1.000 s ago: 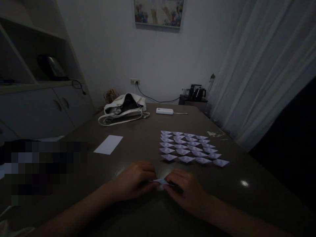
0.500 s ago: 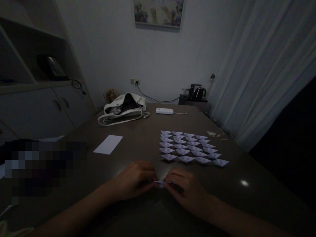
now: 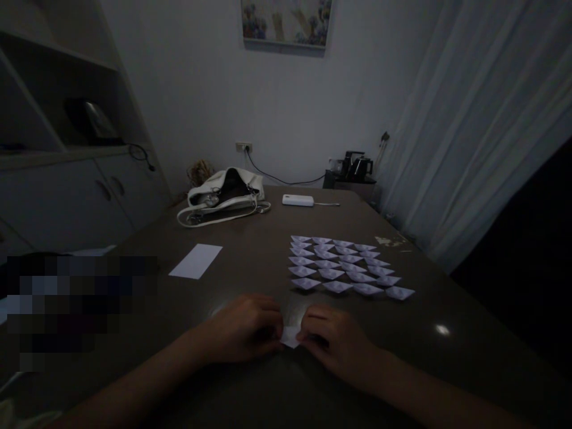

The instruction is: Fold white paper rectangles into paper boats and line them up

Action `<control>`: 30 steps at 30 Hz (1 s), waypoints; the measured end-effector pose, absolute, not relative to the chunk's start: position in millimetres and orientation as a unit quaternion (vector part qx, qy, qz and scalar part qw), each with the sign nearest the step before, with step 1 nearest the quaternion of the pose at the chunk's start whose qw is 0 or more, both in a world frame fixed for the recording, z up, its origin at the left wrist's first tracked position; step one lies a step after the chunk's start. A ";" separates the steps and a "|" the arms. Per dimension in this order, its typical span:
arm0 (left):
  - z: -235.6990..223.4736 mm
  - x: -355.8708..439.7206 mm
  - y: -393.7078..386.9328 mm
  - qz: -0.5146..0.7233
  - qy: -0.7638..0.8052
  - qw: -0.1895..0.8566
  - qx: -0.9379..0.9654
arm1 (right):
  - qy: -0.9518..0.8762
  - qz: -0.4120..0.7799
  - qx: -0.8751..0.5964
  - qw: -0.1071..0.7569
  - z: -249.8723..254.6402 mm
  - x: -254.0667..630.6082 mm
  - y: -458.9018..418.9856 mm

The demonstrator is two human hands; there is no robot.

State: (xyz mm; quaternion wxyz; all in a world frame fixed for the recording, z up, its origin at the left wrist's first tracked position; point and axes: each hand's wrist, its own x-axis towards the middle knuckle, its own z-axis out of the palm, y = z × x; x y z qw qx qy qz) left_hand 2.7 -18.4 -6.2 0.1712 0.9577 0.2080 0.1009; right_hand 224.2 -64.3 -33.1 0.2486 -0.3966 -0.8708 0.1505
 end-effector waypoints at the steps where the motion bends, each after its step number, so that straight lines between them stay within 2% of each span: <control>1: -5.9 2.5 -18.3 0.099 0.209 0.173 0.958 | -0.872 0.153 -0.398 0.243 -32.7 224.4 -64.1; 12: -4.8 2.0 -18.3 0.115 0.217 0.178 0.953 | -0.874 0.153 -0.410 0.213 -29.3 223.5 -64.9; 25: -6.3 1.6 -18.7 0.117 0.252 0.188 0.942 | -0.818 0.225 -0.457 0.268 -31.6 223.1 -61.9; 30: -11.9 0.7 -17.8 0.153 0.257 0.202 0.933 | -0.769 0.294 -0.478 0.306 -30.4 221.4 -57.3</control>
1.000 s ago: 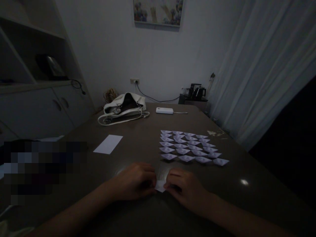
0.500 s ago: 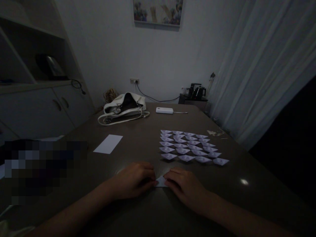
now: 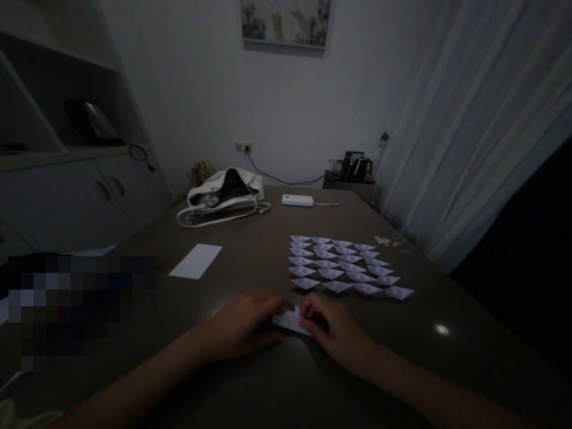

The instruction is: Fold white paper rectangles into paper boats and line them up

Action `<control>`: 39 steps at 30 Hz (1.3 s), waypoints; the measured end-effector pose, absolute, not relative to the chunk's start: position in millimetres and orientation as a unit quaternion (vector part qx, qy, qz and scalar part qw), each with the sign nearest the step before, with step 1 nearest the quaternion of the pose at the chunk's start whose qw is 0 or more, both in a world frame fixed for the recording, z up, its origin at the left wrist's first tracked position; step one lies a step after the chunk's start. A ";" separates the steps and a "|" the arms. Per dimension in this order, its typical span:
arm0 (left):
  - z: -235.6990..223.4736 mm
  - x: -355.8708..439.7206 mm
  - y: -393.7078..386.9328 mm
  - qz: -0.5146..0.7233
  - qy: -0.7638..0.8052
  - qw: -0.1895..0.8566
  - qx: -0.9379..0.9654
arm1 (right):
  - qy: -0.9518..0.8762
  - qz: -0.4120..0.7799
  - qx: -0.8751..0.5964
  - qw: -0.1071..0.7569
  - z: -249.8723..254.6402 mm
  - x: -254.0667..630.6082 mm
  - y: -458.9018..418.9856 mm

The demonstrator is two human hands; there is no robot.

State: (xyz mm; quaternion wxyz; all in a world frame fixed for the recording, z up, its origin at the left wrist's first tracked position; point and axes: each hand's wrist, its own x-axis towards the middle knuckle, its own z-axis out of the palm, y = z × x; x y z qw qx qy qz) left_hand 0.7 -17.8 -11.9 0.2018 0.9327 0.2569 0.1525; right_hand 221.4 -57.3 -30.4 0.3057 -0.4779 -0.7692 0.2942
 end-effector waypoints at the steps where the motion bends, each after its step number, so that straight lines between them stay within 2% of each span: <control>1: -12.6 0.9 -17.4 0.158 0.250 0.198 0.935 | -0.755 0.317 -0.478 0.317 -29.7 221.0 -56.3; 8: -11.6 1.9 -14.9 0.193 0.231 0.171 0.938 | -0.693 0.448 -0.428 0.368 -28.3 219.5 -54.7; 14: -11.2 0.0 -15.2 0.194 0.211 0.100 0.953 | -0.652 0.501 -0.422 0.381 -28.0 219.8 -51.3; 18: -8.9 0.1 -16.0 0.209 0.212 0.094 0.950 | -0.629 0.522 -0.421 0.394 -27.1 219.9 -50.7; 20: -8.6 0.2 -15.8 0.223 0.219 0.096 0.945 | -0.640 0.510 -0.414 0.397 -26.8 219.8 -52.8; 27: -14.9 1.1 -15.2 0.227 0.225 0.127 0.939 | -0.748 0.330 -0.440 0.372 -27.7 221.5 -60.4; 39: -15.0 2.9 -18.8 0.196 0.262 0.178 0.928 | -0.742 0.305 -0.456 0.386 -27.5 223.0 -59.1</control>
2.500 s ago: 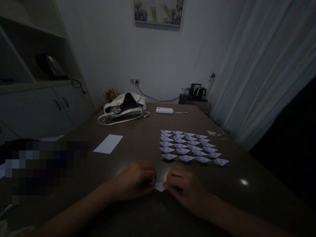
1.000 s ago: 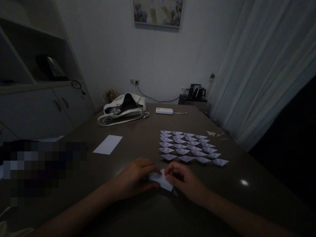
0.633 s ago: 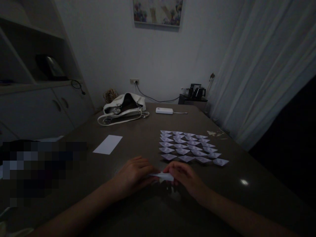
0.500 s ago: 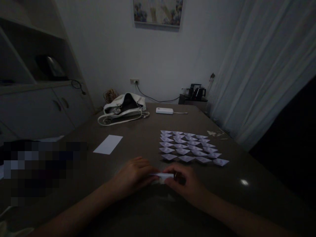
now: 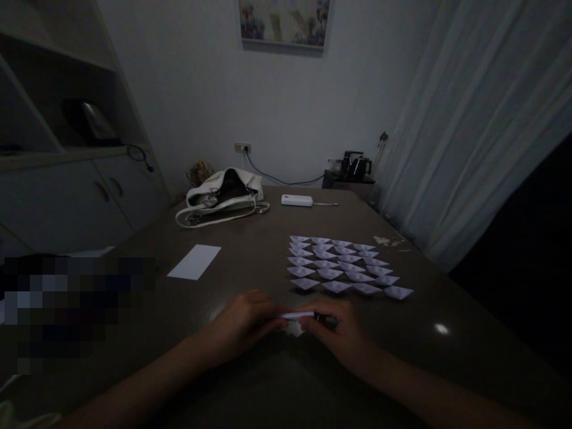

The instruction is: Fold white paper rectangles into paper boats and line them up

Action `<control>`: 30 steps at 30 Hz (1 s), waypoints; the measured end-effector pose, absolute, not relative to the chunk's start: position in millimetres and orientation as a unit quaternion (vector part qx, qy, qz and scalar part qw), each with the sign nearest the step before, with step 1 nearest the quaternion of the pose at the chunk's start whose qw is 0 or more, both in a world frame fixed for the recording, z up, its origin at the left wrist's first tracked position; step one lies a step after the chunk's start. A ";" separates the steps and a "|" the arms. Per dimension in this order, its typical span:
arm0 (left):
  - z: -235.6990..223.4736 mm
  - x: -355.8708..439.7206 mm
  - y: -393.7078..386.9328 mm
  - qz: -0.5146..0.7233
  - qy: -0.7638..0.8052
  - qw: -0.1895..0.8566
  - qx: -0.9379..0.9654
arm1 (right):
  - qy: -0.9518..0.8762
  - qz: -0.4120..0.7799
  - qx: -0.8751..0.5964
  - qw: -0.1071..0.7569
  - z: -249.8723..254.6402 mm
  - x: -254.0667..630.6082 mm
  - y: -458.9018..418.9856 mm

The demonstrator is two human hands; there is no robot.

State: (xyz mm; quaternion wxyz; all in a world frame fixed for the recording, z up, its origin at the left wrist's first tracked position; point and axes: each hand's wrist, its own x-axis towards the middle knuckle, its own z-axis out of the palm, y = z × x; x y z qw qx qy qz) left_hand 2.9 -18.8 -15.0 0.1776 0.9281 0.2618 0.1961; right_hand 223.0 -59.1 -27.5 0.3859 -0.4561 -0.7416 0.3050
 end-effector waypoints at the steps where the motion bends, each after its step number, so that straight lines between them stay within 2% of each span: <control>1: -14.4 3.3 -19.6 0.193 0.267 0.185 0.926 | -0.740 0.306 -0.457 0.386 -28.2 222.9 -58.7; 8: -12.9 8.2 -24.0 0.195 0.295 0.282 0.892 | -0.730 0.327 -0.462 0.382 -29.5 221.2 -58.3; 16: -10.3 13.2 -23.1 0.168 0.333 0.401 0.837 | -0.684 0.420 -0.466 0.372 -26.5 217.3 -55.8; 30: -12.1 13.7 -24.4 0.173 0.338 0.455 0.806 | -0.663 0.461 -0.459 0.370 -33.9 219.2 -53.9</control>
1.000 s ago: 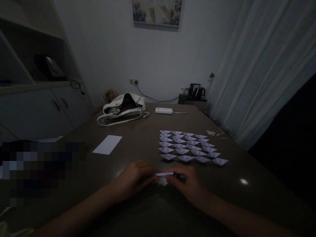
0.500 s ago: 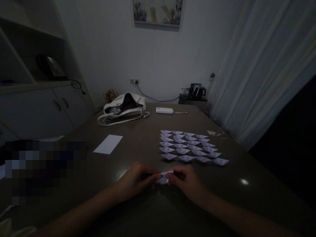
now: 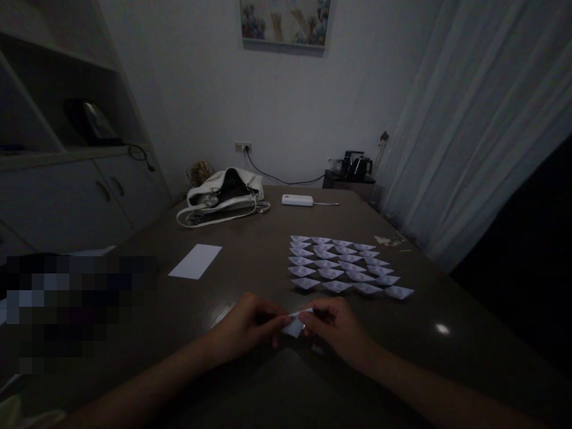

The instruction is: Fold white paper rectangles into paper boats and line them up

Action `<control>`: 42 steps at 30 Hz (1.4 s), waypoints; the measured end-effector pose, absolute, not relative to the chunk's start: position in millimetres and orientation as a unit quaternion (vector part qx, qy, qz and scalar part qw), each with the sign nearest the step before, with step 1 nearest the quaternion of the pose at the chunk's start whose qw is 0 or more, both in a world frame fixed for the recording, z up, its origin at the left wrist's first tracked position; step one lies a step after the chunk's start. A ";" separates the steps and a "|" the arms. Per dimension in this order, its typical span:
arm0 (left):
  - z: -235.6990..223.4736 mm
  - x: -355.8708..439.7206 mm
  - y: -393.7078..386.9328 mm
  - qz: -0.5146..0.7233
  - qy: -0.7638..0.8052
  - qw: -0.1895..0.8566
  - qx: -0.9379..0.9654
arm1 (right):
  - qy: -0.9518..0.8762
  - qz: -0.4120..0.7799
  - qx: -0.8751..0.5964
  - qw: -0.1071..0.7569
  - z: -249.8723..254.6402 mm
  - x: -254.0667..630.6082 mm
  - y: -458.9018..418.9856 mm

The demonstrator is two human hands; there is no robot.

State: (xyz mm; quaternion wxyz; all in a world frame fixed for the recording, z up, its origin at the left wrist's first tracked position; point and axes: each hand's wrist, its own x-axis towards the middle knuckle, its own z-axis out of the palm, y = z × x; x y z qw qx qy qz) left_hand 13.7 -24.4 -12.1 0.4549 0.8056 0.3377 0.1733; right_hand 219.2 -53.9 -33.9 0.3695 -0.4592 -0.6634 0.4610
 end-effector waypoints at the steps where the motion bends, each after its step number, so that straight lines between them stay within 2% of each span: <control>1: -12.0 13.6 -24.3 0.174 0.336 0.455 0.806 | -0.662 0.463 -0.460 0.370 -34.0 219.2 -54.1; 24: -16.4 14.1 -21.7 0.156 0.334 0.492 0.789 | -0.681 0.451 -0.430 0.384 -27.8 218.1 -53.6; 42: -16.2 12.2 -25.1 0.148 0.315 0.390 0.852 | -0.684 0.451 -0.431 0.379 -30.7 217.1 -54.1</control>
